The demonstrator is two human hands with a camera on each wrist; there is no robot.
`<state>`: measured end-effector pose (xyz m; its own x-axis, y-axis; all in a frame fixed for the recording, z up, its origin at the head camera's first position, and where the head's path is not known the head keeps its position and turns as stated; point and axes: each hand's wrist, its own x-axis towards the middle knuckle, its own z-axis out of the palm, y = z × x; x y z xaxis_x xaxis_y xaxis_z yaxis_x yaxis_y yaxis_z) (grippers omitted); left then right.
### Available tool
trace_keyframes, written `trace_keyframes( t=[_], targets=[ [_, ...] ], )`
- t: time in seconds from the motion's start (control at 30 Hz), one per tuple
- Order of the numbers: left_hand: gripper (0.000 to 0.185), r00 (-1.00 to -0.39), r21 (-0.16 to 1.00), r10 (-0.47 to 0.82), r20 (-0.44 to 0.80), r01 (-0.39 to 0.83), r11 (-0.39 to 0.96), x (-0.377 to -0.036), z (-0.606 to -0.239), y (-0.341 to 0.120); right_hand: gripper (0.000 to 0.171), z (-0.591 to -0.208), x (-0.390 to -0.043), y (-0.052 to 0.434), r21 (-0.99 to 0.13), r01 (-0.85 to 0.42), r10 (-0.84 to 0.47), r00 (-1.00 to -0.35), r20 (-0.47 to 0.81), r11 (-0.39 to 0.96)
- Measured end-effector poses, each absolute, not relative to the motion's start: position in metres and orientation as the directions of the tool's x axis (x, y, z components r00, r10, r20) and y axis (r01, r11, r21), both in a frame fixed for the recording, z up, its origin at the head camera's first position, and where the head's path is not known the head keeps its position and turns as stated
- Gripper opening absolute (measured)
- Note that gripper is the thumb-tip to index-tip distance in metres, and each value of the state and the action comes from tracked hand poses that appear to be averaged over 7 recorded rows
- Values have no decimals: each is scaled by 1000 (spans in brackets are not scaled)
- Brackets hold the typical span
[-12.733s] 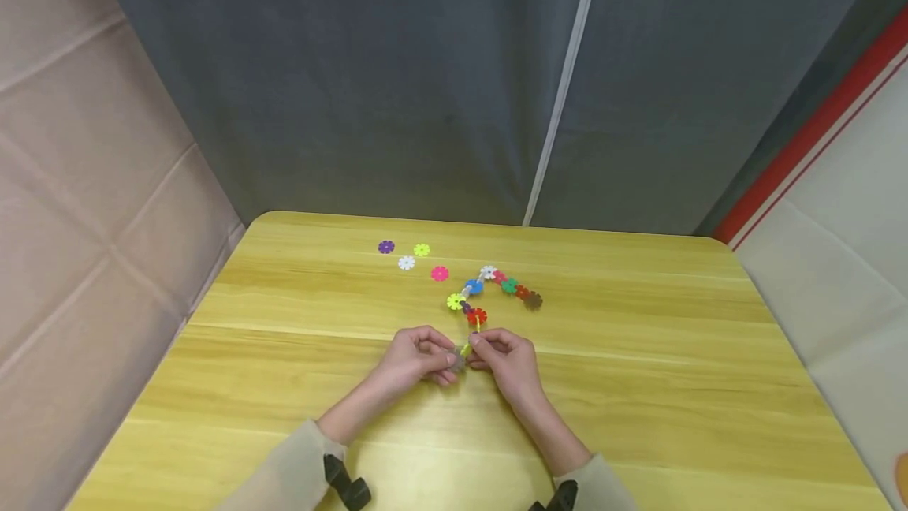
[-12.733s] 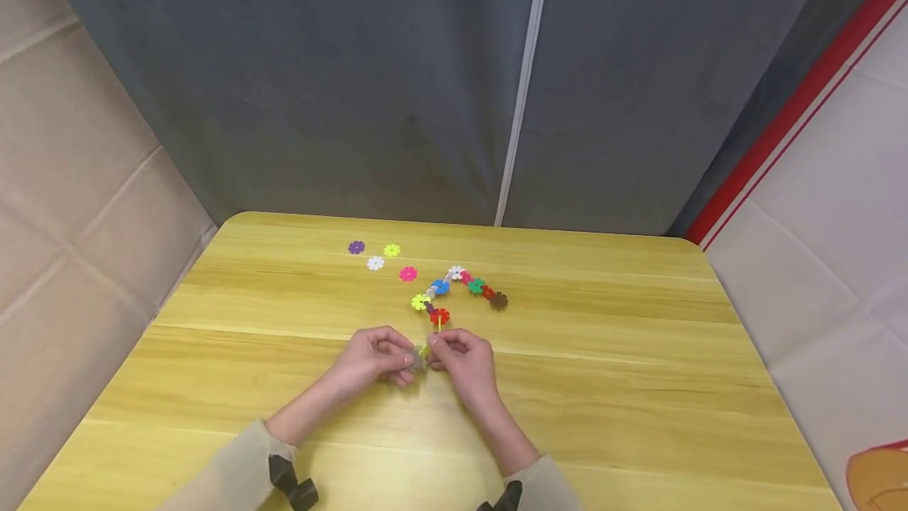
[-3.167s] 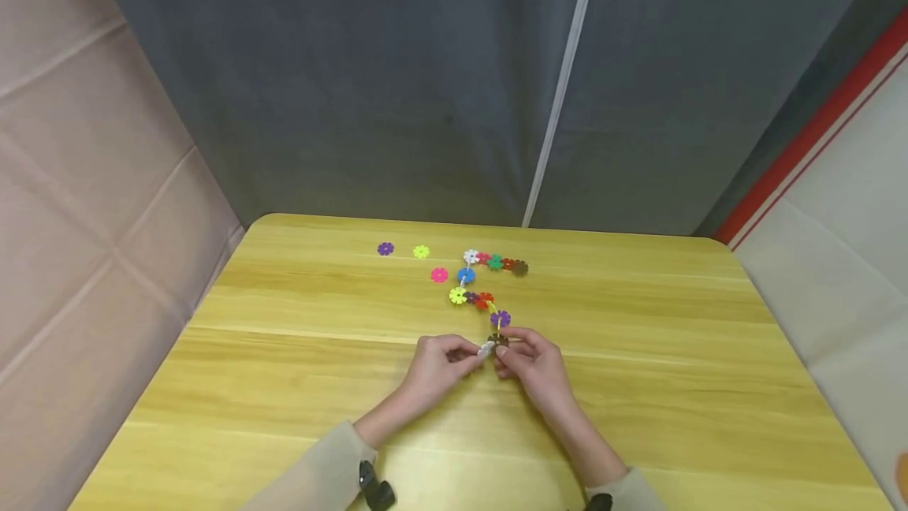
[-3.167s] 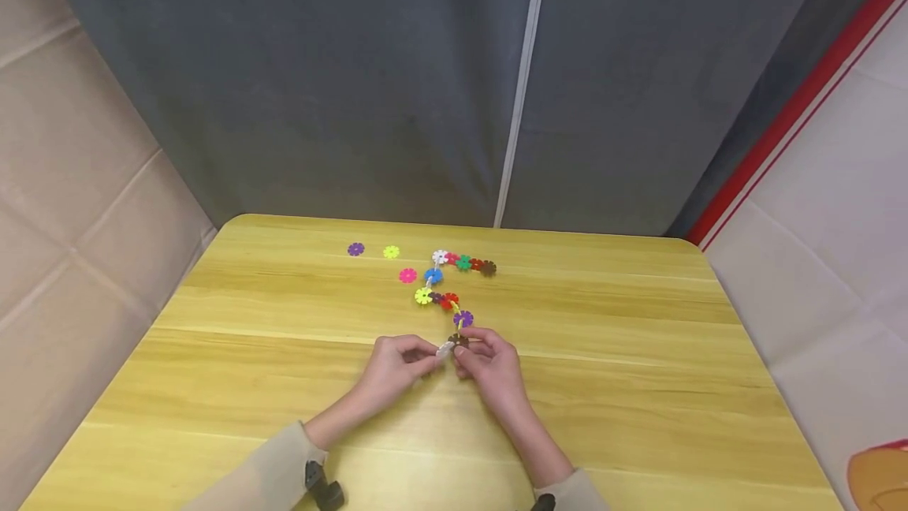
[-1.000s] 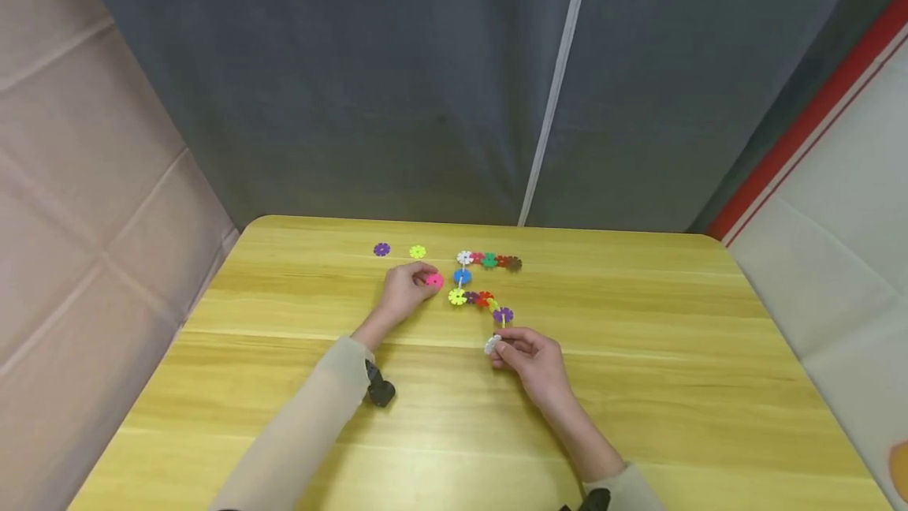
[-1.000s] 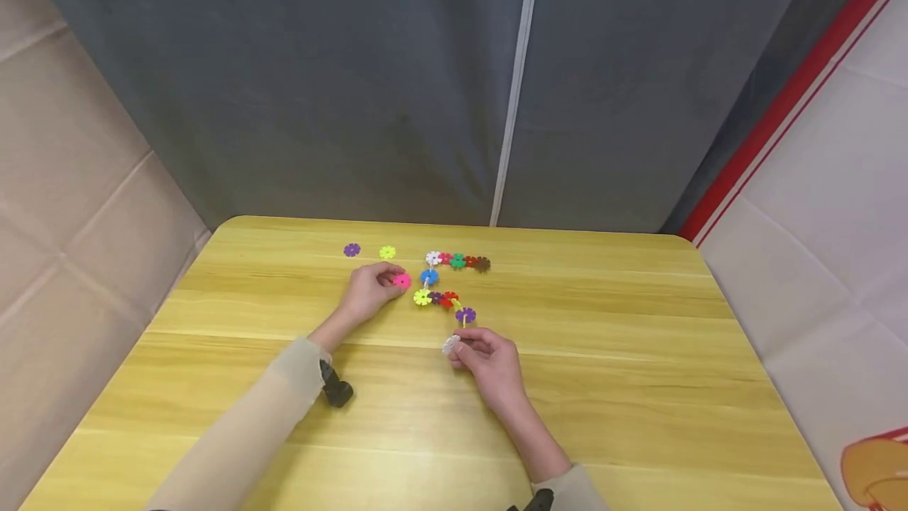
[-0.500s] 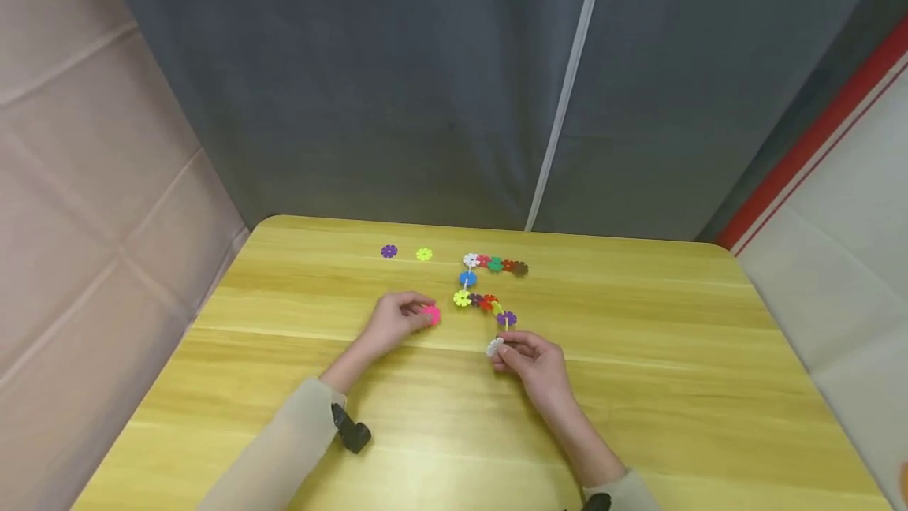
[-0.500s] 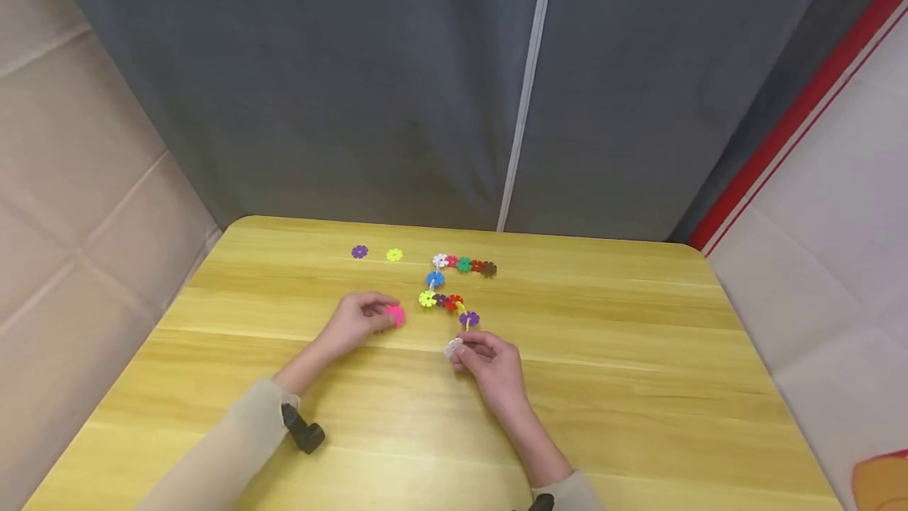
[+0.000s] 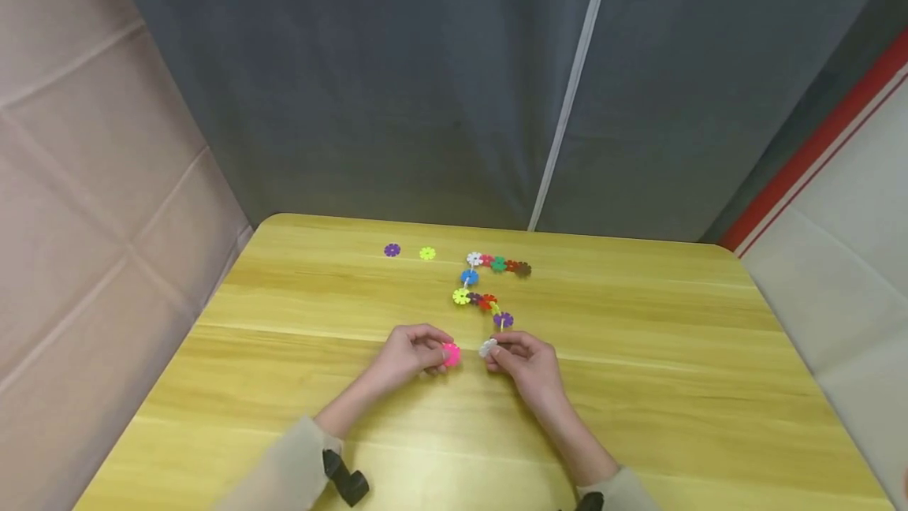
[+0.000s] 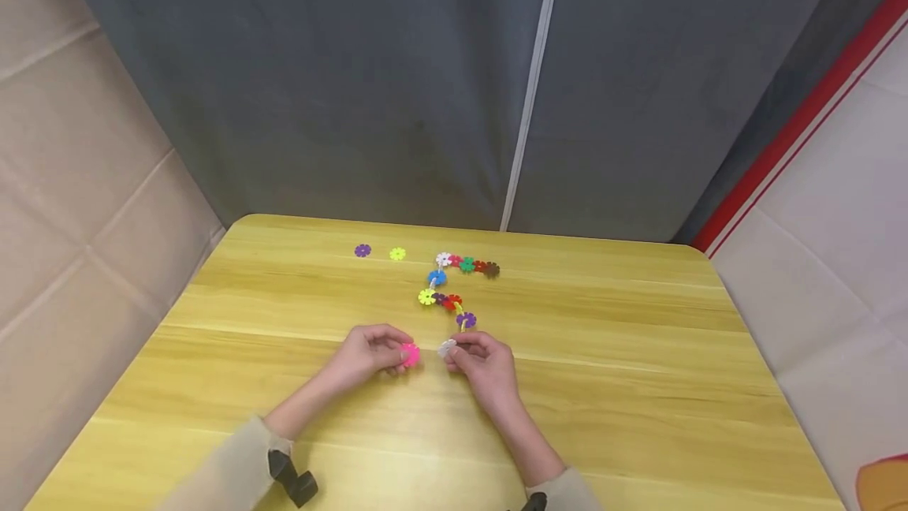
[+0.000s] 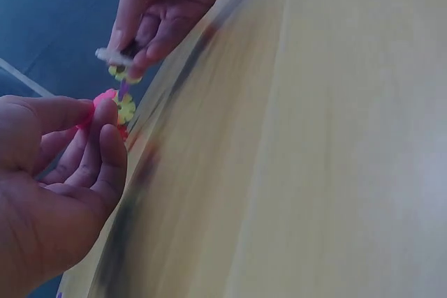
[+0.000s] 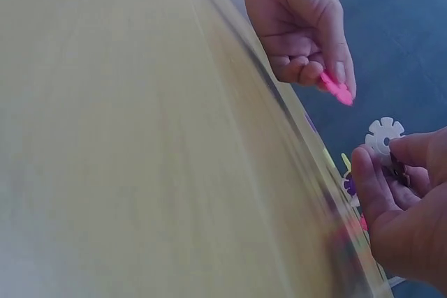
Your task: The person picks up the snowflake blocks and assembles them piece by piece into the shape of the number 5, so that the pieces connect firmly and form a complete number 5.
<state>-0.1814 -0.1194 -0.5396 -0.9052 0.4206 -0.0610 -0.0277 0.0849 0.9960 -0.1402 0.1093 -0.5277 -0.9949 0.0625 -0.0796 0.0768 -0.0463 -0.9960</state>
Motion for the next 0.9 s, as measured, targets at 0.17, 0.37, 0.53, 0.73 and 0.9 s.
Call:
trace_keyframes(
  t=[0.17, 0.37, 0.53, 0.73, 0.9],
  targets=[
    [27, -906, 996, 415, -89, -85, 29, -174, -540, -109, 24, -528, -140, 104, -996, 81, 64, -994, -84, -40],
    [31, -916, 996, 393, -77, -88, -11, -170, -540, -106, 24, -529, -139, 99, -996, 75, 51, -996, -77, -40],
    [33, -917, 993, 389, -89, -114, -41, -170, -539, -106, 24, -529, -139, 97, -996, 79, 42, -996, -81, -46],
    [31, -909, 986, 403, -107, -148, -72, -168, -536, -106, 22, -529, -139, 97, -997, 68, 49, -996, -70, -40],
    [30, -897, 979, 424, -123, -179, -95, -168, -535, -104, 20, -529, -139, 96, -997, 62, 48, -997, -64, -40]
  ],
)
